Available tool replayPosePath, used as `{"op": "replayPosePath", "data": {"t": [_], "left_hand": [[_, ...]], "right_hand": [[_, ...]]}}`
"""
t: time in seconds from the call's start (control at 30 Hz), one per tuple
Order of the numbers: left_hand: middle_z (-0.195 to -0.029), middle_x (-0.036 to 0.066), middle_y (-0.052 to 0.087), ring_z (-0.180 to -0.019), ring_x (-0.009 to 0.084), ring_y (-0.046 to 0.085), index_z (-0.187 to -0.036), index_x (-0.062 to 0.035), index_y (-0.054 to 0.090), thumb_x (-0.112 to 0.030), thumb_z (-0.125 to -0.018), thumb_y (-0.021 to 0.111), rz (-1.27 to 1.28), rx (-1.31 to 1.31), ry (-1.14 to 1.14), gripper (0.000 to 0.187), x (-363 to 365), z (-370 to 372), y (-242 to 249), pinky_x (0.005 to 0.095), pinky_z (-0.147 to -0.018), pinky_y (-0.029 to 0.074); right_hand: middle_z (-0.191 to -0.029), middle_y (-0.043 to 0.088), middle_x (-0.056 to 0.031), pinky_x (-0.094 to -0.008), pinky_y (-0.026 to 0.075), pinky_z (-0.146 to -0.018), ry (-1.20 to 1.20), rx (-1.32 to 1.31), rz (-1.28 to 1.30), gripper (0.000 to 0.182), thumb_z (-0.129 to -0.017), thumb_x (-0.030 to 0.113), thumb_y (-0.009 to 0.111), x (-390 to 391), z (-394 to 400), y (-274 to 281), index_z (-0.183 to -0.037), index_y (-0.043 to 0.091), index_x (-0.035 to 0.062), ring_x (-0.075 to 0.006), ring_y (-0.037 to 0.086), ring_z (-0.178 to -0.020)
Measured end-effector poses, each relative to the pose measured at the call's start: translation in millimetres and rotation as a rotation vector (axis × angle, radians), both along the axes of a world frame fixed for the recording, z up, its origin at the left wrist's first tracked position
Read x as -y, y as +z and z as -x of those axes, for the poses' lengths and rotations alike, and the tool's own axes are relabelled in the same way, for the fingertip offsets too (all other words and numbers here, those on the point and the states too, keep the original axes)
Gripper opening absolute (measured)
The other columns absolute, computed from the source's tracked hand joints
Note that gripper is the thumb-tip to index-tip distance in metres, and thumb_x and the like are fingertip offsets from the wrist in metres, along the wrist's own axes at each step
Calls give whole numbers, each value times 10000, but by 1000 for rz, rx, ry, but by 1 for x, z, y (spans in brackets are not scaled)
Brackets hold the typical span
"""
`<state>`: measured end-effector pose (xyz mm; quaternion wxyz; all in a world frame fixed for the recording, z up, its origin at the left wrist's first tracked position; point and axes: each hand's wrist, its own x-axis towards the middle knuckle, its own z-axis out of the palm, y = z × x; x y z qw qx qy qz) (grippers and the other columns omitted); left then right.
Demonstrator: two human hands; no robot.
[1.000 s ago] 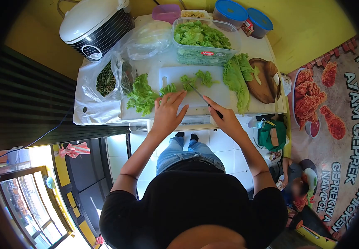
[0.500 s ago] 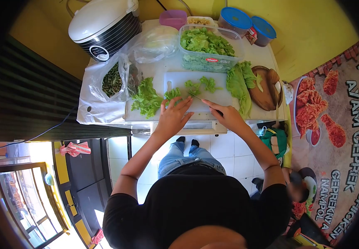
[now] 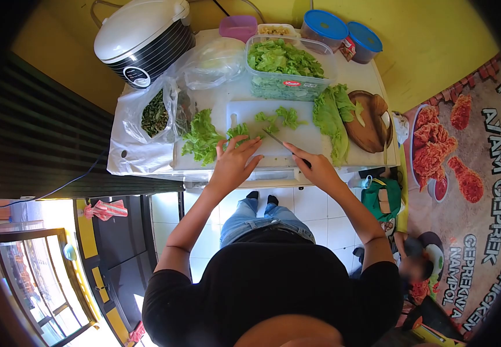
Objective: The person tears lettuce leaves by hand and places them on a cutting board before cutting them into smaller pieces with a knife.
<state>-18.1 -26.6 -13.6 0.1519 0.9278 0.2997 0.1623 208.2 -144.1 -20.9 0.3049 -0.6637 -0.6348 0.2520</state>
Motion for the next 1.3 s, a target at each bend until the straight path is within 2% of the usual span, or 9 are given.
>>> {"op": "replayPosePath", "data": {"t": [0.17,0.23,0.27,0.33,0.43,0.7,0.83,1.0,1.3], "left_hand": [[-1271,2,612,-1246,230,469,-1209,-158,644,-305,-918,607,-33,82,-14,328,-6,-21,-2,492,-1036,233],[-1232,1,621,-1231,226,476,-1178,-170,655,-287,-912,613,-19,109,-13,294,-15,-32,-2,496,-1032,234],[-1192,1,630,-1216,221,483,-1146,-181,666,-270,-906,620,-4,139,-12,260,-20,-37,-2,499,-1028,234],[-1162,-4,631,-1197,215,493,-1117,-192,674,-256,-895,632,-22,143,8,235,-29,-43,1,500,-1024,236],[-1103,-4,632,-1159,206,510,-1064,-202,691,-232,-870,657,-45,178,48,199,-34,-33,14,495,-1019,245],[-1038,-27,671,-1118,193,543,-1048,-200,709,-232,-846,691,-83,195,216,206,-48,15,31,445,-1011,253],[-1073,-31,686,-1114,202,551,-1052,-192,712,-226,-849,688,-104,180,100,208,-33,10,25,460,-1025,256],[-1157,-39,681,-1170,207,548,-1140,-203,683,-171,-876,643,-106,130,14,269,-27,-5,-10,528,-1079,222],[-1191,-47,664,-1226,212,525,-1143,-233,679,-108,-867,630,-52,123,-85,306,-30,0,3,563,-1119,134]], "right_hand": [[-661,586,-168,-349,465,-552,-48,-111,-16,456,-973,212,518,-15,5,10,-1420,463,289,-286,536,-497],[-641,547,-149,-309,444,-558,-113,-178,40,457,-979,202,516,-12,6,24,-1425,460,281,-211,461,-488],[-641,547,-149,-309,444,-558,-113,-179,39,457,-979,202,516,-11,5,24,-1425,460,281,-211,461,-488],[-625,511,-125,-282,422,-556,-150,-205,7,457,-979,190,519,-10,5,23,-1424,463,278,-153,409,-519],[-610,481,-108,-273,408,-554,-160,-252,8,456,-976,182,527,-13,10,20,-1419,470,275,-132,388,-539],[-607,501,-142,-324,432,-551,-47,-190,37,462,-979,196,502,-30,33,3,-1432,448,270,-209,428,-495],[-631,517,-138,-307,434,-565,-126,-206,68,455,-979,188,507,-28,26,10,-1426,458,256,-181,417,-514],[-675,535,-121,-273,433,-600,-158,-263,70,451,-980,176,513,-19,20,16,-1423,465,245,-137,415,-571],[-665,463,-67,-248,413,-617,-185,-322,98,452,-981,173,511,-11,26,29,-1427,462,228,-114,394,-613]]}}
